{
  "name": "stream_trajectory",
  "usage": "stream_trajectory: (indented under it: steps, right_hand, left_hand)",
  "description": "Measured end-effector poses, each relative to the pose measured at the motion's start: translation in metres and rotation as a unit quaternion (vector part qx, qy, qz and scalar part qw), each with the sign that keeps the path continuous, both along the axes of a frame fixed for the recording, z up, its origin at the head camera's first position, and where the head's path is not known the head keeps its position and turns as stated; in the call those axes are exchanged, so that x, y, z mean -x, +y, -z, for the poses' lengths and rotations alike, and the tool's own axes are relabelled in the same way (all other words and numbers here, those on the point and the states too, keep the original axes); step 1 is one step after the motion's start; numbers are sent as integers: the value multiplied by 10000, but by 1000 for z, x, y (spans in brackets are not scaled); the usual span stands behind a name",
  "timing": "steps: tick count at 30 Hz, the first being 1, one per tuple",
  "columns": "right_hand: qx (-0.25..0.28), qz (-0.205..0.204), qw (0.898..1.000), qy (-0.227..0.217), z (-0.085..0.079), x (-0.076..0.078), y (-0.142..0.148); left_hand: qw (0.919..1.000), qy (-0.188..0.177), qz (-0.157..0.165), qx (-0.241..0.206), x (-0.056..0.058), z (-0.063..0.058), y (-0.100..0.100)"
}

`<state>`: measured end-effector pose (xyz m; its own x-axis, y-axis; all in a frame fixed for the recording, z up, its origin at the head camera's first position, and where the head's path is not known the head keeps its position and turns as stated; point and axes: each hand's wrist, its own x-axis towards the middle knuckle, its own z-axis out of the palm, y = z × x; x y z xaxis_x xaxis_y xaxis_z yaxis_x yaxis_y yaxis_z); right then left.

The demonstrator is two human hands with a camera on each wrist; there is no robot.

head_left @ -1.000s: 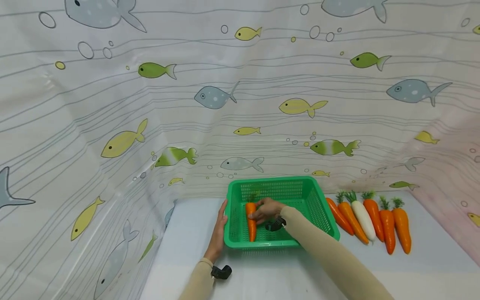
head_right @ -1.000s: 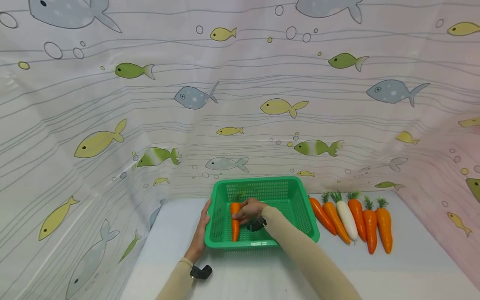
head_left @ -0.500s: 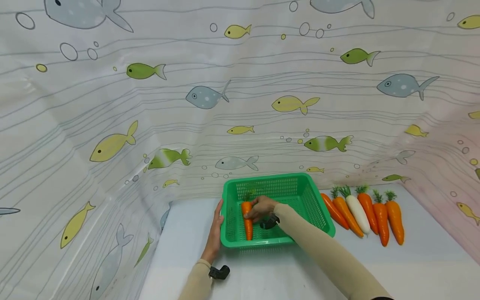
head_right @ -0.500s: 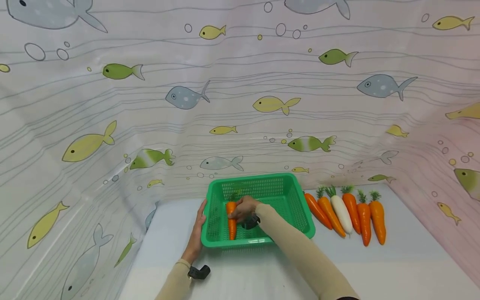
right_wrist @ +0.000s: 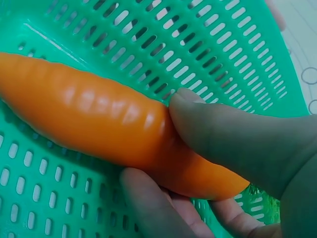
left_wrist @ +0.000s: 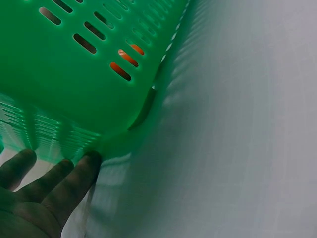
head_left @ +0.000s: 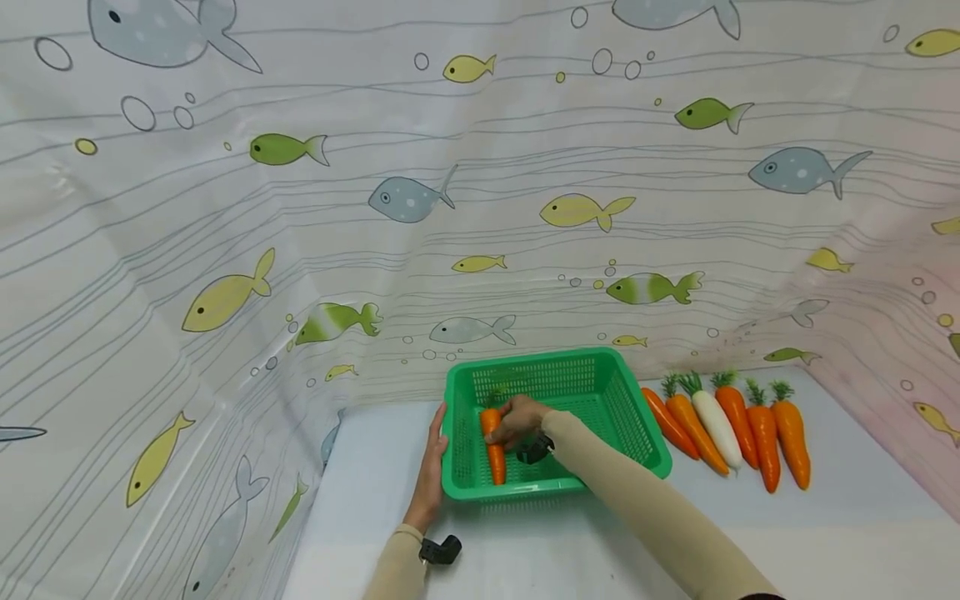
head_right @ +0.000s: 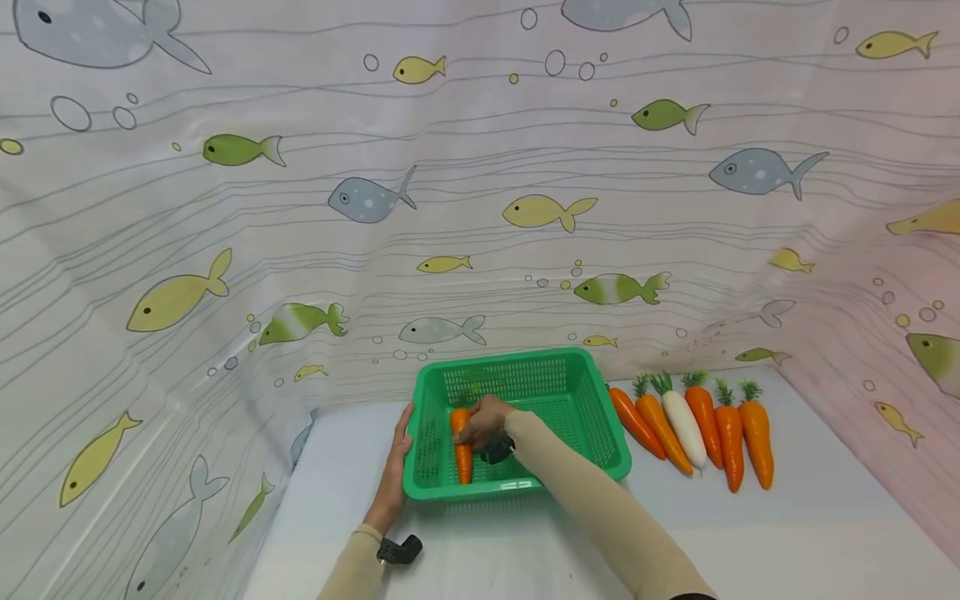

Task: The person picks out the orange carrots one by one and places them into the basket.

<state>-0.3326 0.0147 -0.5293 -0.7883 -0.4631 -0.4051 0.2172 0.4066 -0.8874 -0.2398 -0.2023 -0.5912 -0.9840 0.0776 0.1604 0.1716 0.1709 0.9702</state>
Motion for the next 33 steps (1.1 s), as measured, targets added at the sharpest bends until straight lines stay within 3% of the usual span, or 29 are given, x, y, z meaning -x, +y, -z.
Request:
stream_trajectory:
  steps: [8, 26, 33]
  right_hand:
    - [-106, 115, 9997, 161, 2, 4, -2]
    - [-267, -15, 9993, 258, 3, -2, -7]
    - [-569, -9, 9973, 455, 3, -1, -5]
  left_hand:
    - [9999, -41, 57, -93, 1, -5, 3]
    - [9999, -56, -115, -73, -3, -1, 1]
    - [10000, -19, -85, -21, -3, -3, 1]
